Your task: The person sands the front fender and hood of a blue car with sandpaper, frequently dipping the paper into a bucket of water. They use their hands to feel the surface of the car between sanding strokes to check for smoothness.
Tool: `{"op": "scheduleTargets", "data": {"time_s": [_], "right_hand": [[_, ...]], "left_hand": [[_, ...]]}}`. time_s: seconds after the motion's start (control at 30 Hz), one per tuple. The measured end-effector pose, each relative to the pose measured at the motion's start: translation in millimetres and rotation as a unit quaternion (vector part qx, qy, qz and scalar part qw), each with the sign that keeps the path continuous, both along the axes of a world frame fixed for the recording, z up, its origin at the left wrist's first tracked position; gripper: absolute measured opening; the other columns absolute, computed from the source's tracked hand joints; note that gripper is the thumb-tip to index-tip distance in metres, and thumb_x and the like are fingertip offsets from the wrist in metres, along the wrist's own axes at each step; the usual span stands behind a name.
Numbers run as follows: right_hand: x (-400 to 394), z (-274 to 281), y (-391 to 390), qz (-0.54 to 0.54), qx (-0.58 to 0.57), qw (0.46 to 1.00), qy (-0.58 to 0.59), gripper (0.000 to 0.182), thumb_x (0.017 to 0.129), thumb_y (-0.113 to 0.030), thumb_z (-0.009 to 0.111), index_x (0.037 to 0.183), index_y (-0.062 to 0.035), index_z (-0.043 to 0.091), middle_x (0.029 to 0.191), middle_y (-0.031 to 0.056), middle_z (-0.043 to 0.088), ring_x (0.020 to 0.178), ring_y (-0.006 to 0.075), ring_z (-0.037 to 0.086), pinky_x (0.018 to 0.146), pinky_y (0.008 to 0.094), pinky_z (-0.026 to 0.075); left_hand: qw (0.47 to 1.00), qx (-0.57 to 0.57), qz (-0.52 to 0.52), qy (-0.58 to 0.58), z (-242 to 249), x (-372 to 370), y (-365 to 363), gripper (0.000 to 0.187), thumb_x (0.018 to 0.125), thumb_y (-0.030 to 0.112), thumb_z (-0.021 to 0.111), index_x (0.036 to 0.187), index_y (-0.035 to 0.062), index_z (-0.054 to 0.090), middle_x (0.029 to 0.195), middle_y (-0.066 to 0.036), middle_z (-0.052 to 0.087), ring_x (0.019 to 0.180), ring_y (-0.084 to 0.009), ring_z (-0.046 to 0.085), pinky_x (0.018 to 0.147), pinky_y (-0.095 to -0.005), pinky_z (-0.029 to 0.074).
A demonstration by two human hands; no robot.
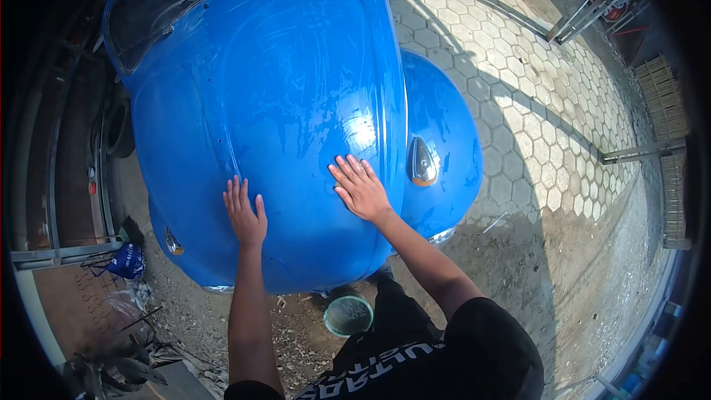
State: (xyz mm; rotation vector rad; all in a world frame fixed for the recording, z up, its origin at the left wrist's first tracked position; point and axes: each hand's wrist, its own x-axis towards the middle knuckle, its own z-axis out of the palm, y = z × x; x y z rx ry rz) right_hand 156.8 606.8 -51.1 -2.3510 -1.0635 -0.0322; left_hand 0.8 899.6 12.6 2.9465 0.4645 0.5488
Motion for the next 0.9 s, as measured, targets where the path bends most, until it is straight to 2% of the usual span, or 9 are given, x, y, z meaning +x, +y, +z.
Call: {"op": "scheduleTargets", "data": {"time_s": [0.1, 0.17, 0.37, 0.5, 0.57, 0.63, 0.73, 0.83, 0.9], "right_hand": [[42, 17, 3, -0.194, -0.051, 0.978, -0.062, 0.057, 0.112, -0.045, 0.045, 0.166, -0.0277, 0.041, 0.174, 0.0197, 0.027, 0.161, 0.0420, 0.024, 0.131, 0.0554, 0.019], [72, 26, 41, -0.260, -0.006, 0.964, -0.045, 0.055, 0.112, -0.043, 0.046, 0.165, -0.0300, 0.043, 0.174, 0.0194, 0.029, 0.161, 0.0417, 0.024, 0.130, 0.0555, 0.021], [-11, 35, 88, 0.107, -0.012, 0.994, -0.032, 0.053, 0.112, -0.044, 0.045, 0.163, -0.0310, 0.045, 0.173, 0.0163, 0.032, 0.161, 0.0395, 0.026, 0.130, 0.0558, 0.021], [28, 36, 71, -0.062, -0.058, 0.994, -0.062, 0.054, 0.112, -0.045, 0.044, 0.164, -0.0303, 0.045, 0.174, 0.0168, 0.031, 0.161, 0.0397, 0.027, 0.129, 0.0597, 0.019], [57, 47, 112, -0.179, -0.041, 0.980, -0.074, 0.055, 0.112, -0.041, 0.044, 0.164, -0.0254, 0.045, 0.174, 0.0186, 0.030, 0.161, 0.0397, 0.024, 0.130, 0.0600, 0.016], [64, 57, 160, -0.190, -0.019, 0.977, -0.092, 0.054, 0.111, -0.041, 0.044, 0.163, -0.0242, 0.046, 0.174, 0.0173, 0.031, 0.162, 0.0393, 0.024, 0.130, 0.0595, 0.017], [16, 58, 184, 0.018, -0.013, 0.996, -0.090, 0.053, 0.111, -0.042, 0.045, 0.162, -0.0264, 0.048, 0.173, 0.0159, 0.033, 0.161, 0.0384, 0.026, 0.129, 0.0595, 0.017], [-32, 35, 137, 0.137, -0.034, 0.987, -0.078, 0.052, 0.111, -0.044, 0.045, 0.162, -0.0298, 0.048, 0.173, 0.0150, 0.034, 0.161, 0.0375, 0.028, 0.129, 0.0600, 0.017], [-12, 41, 118, 0.051, -0.080, 0.992, -0.079, 0.052, 0.112, -0.044, 0.042, 0.163, -0.0306, 0.047, 0.174, 0.0155, 0.031, 0.161, 0.0393, 0.026, 0.129, 0.0610, 0.016]], "left_hand": [[0.999, -0.037, 0.020, 0.003, -35, -28, 5, 0.059, 0.113, 0.036, 0.040, 0.161, 0.0015, 0.042, 0.171, -0.019, 0.034, 0.162, -0.0379, 0.025, 0.132, -0.0561, 0.018], [0.999, -0.040, 0.021, -0.003, -44, -31, 9, 0.063, 0.114, 0.039, 0.034, 0.164, 0.0016, 0.038, 0.173, -0.020, 0.031, 0.163, -0.0389, 0.022, 0.132, -0.0561, 0.017], [0.998, -0.052, 0.024, 0.020, -50, -39, 9, 0.064, 0.110, 0.036, 0.036, 0.165, 0.0023, 0.036, 0.174, -0.019, 0.028, 0.164, -0.0376, 0.019, 0.134, -0.0539, 0.014], [0.996, -0.076, 0.052, 0.016, -54, -41, 5, 0.065, 0.107, 0.033, 0.041, 0.165, 0.0026, 0.037, 0.174, -0.018, 0.030, 0.164, -0.0361, 0.020, 0.134, -0.0525, 0.014], [0.993, -0.100, 0.066, 0.005, -49, -41, 2, 0.066, 0.106, 0.032, 0.043, 0.165, 0.0027, 0.037, 0.174, -0.018, 0.031, 0.164, -0.0362, 0.020, 0.134, -0.0522, 0.013], [0.991, -0.090, 0.097, -0.006, -51, -42, 4, 0.065, 0.105, 0.031, 0.046, 0.164, 0.0055, 0.039, 0.174, -0.017, 0.031, 0.163, -0.0361, 0.021, 0.134, -0.0544, 0.011], [0.985, -0.089, 0.148, -0.016, -50, -48, -2, 0.062, 0.106, 0.032, 0.043, 0.163, 0.0076, 0.042, 0.174, -0.017, 0.031, 0.164, -0.0356, 0.021, 0.134, -0.0565, 0.008], [0.978, -0.105, 0.176, -0.040, -49, -43, -2, 0.059, 0.109, 0.035, 0.037, 0.161, 0.0088, 0.046, 0.173, -0.017, 0.033, 0.164, -0.0350, 0.020, 0.133, -0.0574, 0.006], [0.976, -0.110, 0.183, -0.040, -51, -43, 0, 0.058, 0.109, 0.034, 0.038, 0.159, 0.0093, 0.048, 0.173, -0.017, 0.033, 0.164, -0.0356, 0.021, 0.133, -0.0576, 0.007]]}}
